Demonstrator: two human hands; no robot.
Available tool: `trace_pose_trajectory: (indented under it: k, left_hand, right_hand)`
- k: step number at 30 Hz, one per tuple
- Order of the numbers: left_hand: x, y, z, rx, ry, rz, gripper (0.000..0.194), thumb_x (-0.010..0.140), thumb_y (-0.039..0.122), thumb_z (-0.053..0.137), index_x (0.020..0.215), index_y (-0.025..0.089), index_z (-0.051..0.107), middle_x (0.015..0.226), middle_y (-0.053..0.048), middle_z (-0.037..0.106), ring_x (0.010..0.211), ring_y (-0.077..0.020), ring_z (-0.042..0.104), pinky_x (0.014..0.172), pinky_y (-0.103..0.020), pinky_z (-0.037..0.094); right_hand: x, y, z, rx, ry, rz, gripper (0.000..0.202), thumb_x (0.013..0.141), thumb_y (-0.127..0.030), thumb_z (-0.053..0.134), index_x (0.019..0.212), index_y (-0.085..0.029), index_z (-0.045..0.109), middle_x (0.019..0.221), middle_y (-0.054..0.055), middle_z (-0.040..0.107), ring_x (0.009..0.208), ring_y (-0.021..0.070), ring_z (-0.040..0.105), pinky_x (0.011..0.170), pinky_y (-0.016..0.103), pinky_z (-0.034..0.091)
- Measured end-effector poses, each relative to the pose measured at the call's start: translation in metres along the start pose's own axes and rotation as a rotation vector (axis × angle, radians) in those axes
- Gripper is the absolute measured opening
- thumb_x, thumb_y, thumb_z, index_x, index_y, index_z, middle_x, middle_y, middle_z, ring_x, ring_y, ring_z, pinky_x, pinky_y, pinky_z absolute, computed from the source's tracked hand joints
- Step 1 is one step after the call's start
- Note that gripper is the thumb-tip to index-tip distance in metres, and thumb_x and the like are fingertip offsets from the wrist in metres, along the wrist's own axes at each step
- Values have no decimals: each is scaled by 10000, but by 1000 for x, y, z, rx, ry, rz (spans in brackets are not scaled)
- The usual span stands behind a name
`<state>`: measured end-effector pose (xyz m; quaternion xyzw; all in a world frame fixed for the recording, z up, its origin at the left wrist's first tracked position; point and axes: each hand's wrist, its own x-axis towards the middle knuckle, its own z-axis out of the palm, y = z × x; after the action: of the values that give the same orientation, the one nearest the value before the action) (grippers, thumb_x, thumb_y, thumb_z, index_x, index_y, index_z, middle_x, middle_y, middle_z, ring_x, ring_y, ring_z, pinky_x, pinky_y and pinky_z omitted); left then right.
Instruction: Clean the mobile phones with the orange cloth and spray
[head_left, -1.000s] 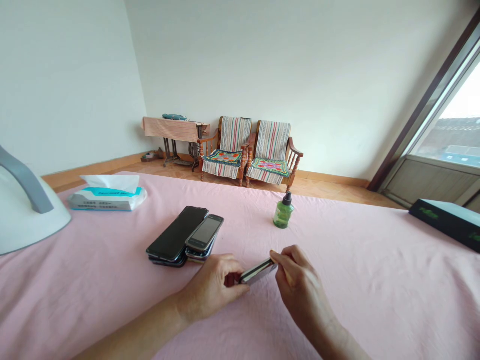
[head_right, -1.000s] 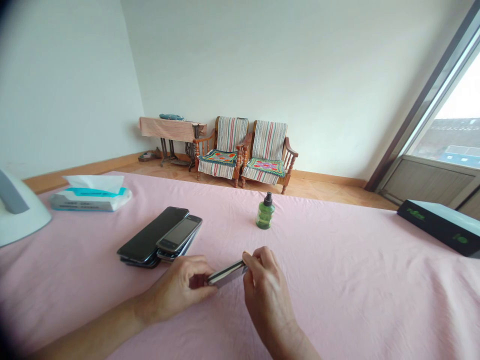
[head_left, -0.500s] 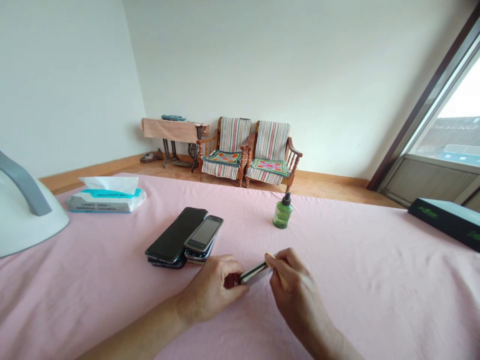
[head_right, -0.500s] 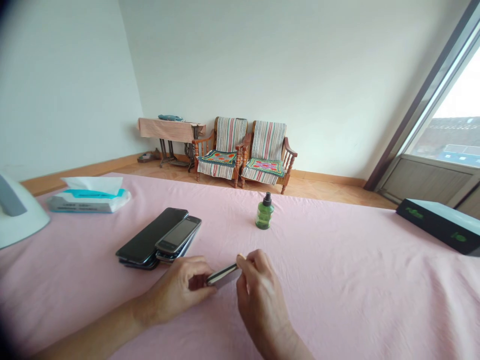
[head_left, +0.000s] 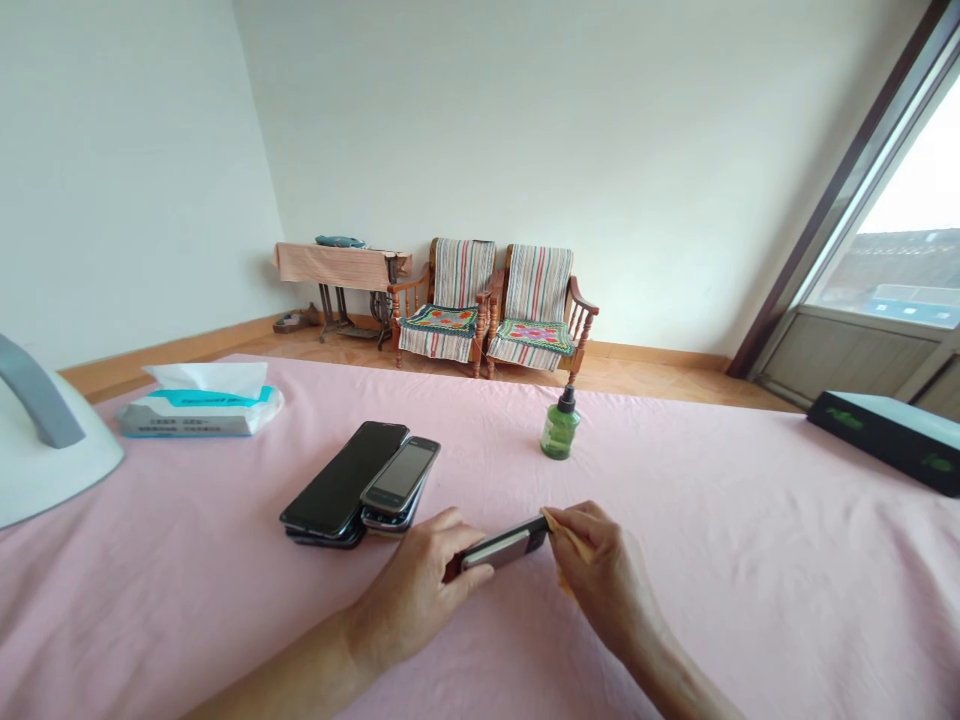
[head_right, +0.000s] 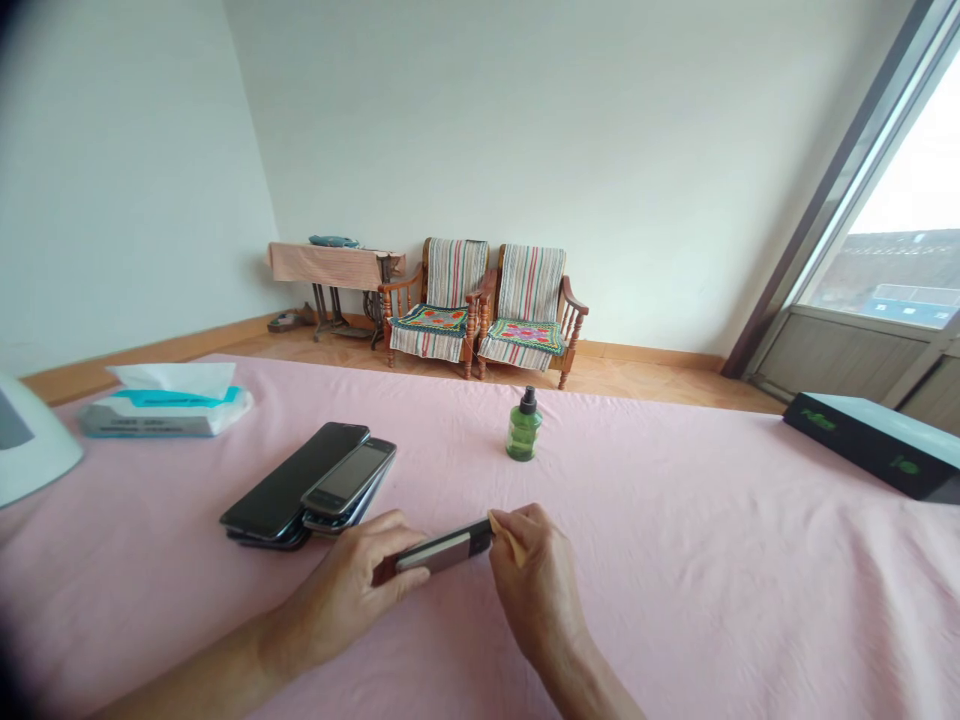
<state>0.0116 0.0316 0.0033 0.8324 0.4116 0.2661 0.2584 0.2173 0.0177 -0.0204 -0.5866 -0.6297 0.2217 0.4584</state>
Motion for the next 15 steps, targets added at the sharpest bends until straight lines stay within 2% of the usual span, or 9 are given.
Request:
trace_pose_trajectory:
  k: [6,11,15]
  left_hand:
    - [1,1,0,25,-15,-22,76,818,149,591,786,174,656,747,13,535,704,-135,524,641,-220,362]
    - [2,-2,0,42,6,-16,88,801,146,607,715,161,618,715,25,509,692,-134,512,634,-224,349]
    - [2,-3,1,37,27,-23,99,814,167,598,715,158,606,724,18,512,694,-140,518,628,-230,350]
  right_hand:
    - [-1,7,3,-107,37,-108,234,808,-161,460,662,-180,643,682,17,557,576,137,590,533,236,442]
    - [-3,9,4,-272,-33,-128,283,743,-59,434,541,-186,584,632,3,538,590,126,571,556,220,424]
    - [-3,5,1,-328,-68,-143,270,740,-56,443,552,-179,592,648,7,542,634,133,573,593,231,426]
